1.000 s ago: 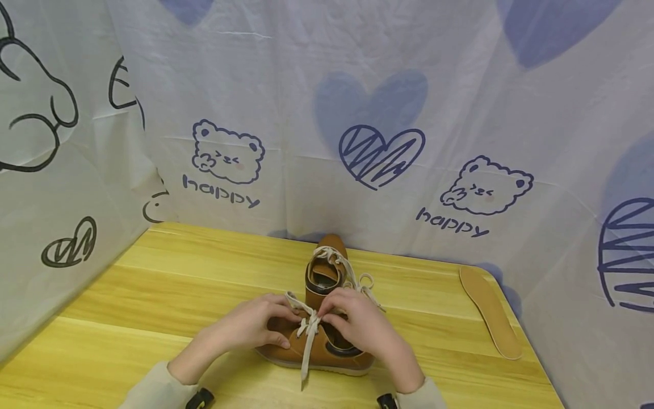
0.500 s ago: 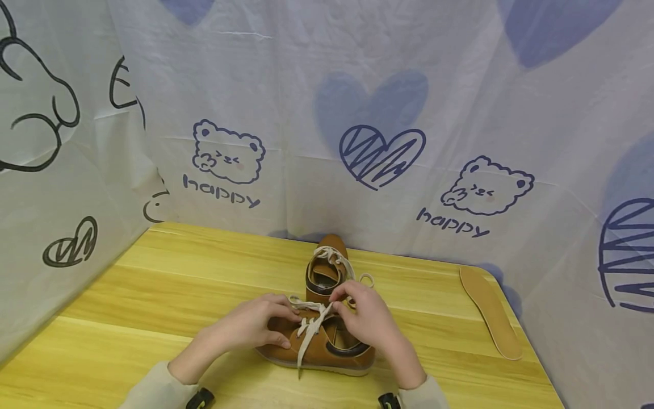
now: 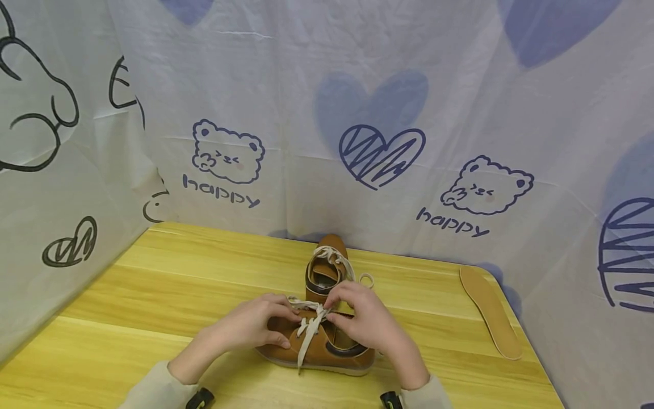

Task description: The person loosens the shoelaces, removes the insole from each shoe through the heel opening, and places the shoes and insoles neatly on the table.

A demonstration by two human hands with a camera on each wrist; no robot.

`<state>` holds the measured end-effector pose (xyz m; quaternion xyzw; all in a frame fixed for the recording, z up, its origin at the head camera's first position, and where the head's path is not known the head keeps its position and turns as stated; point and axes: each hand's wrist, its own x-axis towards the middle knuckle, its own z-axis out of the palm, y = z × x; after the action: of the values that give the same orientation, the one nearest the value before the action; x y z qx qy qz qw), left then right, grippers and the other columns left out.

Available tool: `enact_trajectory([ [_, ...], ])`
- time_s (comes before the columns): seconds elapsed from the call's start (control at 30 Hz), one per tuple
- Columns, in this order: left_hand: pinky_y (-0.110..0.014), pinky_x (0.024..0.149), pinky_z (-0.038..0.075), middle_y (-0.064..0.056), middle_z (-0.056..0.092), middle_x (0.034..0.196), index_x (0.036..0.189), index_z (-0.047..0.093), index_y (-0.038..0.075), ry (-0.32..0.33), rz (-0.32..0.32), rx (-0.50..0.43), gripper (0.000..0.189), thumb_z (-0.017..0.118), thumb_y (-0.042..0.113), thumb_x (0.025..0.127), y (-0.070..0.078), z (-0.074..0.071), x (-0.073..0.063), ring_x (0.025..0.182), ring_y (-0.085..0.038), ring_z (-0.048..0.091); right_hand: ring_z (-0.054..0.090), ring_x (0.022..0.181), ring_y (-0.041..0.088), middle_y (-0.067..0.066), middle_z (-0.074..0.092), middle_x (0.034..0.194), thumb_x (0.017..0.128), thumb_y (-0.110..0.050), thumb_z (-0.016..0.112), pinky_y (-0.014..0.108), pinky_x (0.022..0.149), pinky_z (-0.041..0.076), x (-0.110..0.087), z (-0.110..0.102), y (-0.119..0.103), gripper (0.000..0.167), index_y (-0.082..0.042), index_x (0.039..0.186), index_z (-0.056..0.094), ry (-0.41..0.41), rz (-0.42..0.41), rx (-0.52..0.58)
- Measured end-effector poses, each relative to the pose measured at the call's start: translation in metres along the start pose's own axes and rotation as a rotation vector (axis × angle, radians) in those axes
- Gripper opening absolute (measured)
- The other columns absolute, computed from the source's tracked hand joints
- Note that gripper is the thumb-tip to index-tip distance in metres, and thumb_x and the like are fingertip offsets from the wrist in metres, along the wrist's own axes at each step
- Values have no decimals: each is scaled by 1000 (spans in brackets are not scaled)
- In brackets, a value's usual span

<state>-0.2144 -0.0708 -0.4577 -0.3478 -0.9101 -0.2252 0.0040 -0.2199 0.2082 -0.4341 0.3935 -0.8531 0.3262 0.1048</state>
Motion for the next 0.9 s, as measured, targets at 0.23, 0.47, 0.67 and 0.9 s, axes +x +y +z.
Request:
enact_trajectory([
  [0.23,-49,100,54,0,66,135,121,79,23,3,0,3,46,90,38,79,0,0,0,128,-26,60,63,106,13,-13,69,107,88,-6,82,43,96,53,1,3,-4,22,-21,102,74,-82,1,-100],
  [0.47,-51,101,53,-2,65,137,121,79,23,0,-7,2,46,90,38,79,1,-1,0,130,-27,59,64,100,11,-13,69,103,91,-8,80,40,91,54,0,4,-3,18,-20,104,76,-90,-7,-142],
  [0.67,-52,102,53,-3,65,137,121,78,23,-4,-16,3,46,90,38,79,1,-1,-1,130,-28,59,64,95,9,-11,69,99,90,-5,80,36,85,56,-2,3,0,18,-17,103,78,-57,-31,-135],
  [0.9,-49,102,53,1,67,132,121,79,23,1,-9,13,46,90,39,79,1,0,0,128,-26,60,63,93,8,-10,67,101,91,-1,77,37,81,58,-2,1,3,20,-18,102,77,-40,4,-111],
])
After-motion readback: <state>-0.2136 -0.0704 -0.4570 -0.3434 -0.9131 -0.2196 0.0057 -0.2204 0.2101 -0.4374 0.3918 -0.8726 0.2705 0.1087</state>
